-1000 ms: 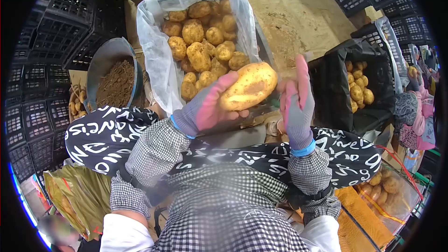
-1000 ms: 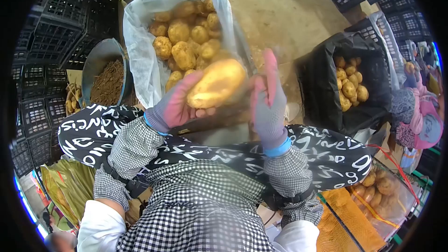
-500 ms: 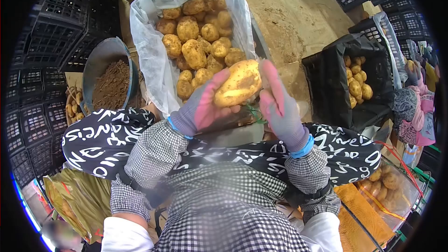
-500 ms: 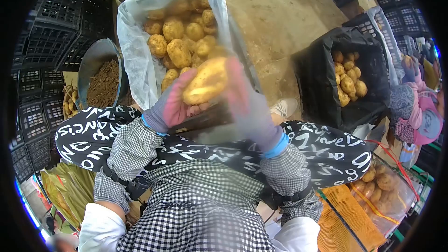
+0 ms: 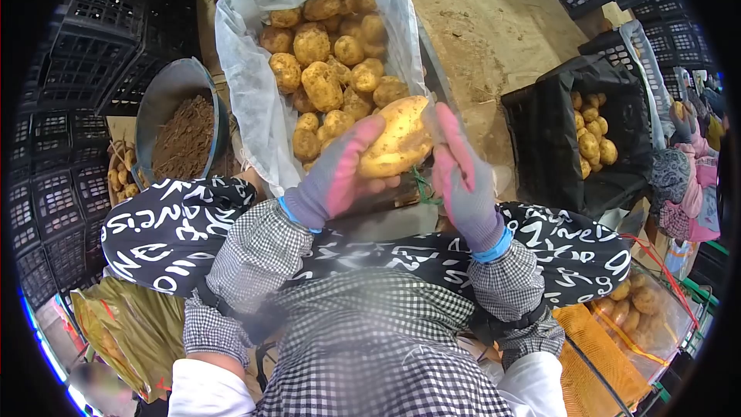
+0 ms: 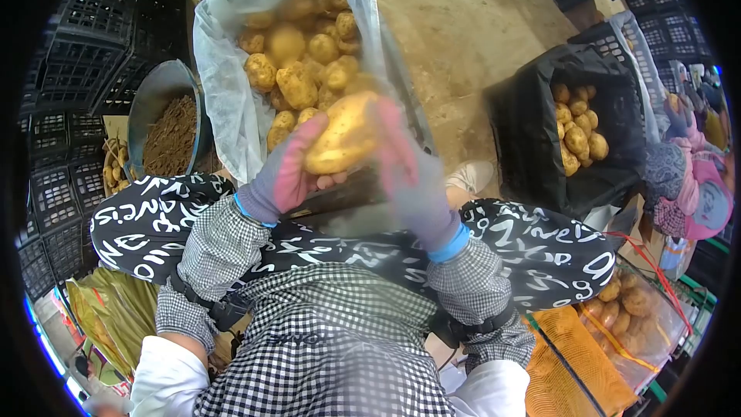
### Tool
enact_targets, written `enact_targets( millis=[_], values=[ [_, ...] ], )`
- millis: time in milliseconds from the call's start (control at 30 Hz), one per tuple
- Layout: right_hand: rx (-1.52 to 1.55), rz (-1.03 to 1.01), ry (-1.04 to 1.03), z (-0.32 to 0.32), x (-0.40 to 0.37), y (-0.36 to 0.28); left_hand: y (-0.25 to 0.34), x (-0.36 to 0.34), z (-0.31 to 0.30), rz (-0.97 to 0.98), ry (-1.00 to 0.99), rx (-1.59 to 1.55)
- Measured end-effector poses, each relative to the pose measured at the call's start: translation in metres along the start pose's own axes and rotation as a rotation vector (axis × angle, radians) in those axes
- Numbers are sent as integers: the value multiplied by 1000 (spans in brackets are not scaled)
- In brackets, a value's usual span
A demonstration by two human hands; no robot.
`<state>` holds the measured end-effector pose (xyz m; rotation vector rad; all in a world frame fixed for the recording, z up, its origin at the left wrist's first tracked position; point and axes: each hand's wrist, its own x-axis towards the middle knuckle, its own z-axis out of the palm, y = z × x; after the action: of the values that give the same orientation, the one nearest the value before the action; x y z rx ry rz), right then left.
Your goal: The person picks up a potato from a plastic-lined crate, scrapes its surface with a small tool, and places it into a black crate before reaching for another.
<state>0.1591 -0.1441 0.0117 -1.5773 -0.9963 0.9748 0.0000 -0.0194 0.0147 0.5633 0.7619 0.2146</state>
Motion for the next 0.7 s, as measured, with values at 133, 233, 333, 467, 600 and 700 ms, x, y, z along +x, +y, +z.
enact_targets(
  millis=[133, 233, 333, 467, 600, 700],
  values=[
    [32, 24, 9, 2, -3, -9, 3, -6, 6, 18, 39, 19],
    [93, 27, -6, 4, -5, -4, -4, -3, -2, 14, 37, -12],
    [126, 34, -44, 6, -5, -2, -8, 2, -10, 17, 21, -13],
    [20, -35, -121, 17, -7, 0, -18, 10, -15, -13, 94, -80],
    [140, -31, -13, 11, 1, 14, -10, 5, -9, -15, 83, -41],
    [-73, -105, -10, 9, -1, 5, -8, 5, -8, -16, 67, -60]
  ],
)
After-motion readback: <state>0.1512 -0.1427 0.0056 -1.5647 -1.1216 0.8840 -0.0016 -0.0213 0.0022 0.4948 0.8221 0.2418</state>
